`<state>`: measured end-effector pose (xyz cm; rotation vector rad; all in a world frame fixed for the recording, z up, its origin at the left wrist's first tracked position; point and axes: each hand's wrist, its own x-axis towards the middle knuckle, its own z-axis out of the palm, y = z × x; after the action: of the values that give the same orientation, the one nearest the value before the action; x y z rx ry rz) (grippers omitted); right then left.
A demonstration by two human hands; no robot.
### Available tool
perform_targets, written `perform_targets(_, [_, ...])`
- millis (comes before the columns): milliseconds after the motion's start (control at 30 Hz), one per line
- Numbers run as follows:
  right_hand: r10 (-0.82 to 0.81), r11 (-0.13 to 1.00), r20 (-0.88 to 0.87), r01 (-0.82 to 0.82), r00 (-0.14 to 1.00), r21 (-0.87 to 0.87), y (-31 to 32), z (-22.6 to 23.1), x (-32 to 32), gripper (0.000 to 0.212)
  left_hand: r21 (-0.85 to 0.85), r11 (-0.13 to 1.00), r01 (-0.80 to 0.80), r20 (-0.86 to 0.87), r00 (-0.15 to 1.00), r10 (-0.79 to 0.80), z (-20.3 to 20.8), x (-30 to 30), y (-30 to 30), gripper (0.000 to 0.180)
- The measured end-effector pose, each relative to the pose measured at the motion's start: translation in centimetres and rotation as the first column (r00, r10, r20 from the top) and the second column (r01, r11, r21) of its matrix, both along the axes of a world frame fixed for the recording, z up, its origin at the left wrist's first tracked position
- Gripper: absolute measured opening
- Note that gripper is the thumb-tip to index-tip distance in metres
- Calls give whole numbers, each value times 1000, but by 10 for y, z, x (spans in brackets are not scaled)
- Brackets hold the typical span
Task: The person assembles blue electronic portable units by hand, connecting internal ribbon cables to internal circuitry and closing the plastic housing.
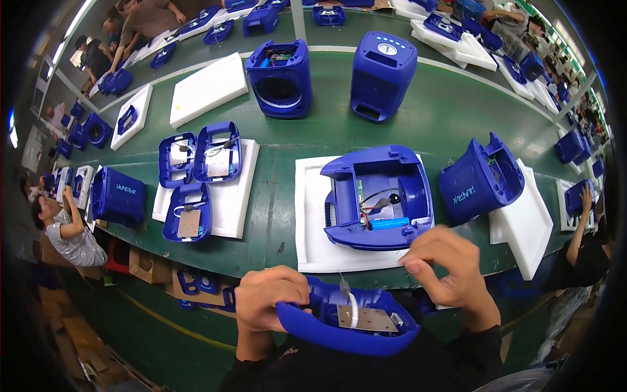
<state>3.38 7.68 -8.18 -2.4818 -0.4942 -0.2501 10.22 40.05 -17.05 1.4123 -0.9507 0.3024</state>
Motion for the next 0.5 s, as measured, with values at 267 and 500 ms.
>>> perform_targets(267, [546, 640, -658, 248, 519, 727, 44, -98, 3, 43, 408, 912, -37, 289, 953, -91, 31, -14, -19, 32])
perform_targets(500, [599, 631, -719, 343, 353, 695, 61, -129, 20, 49, 448, 877, -172, 297, 954, 35, 8, -22, -8, 34])
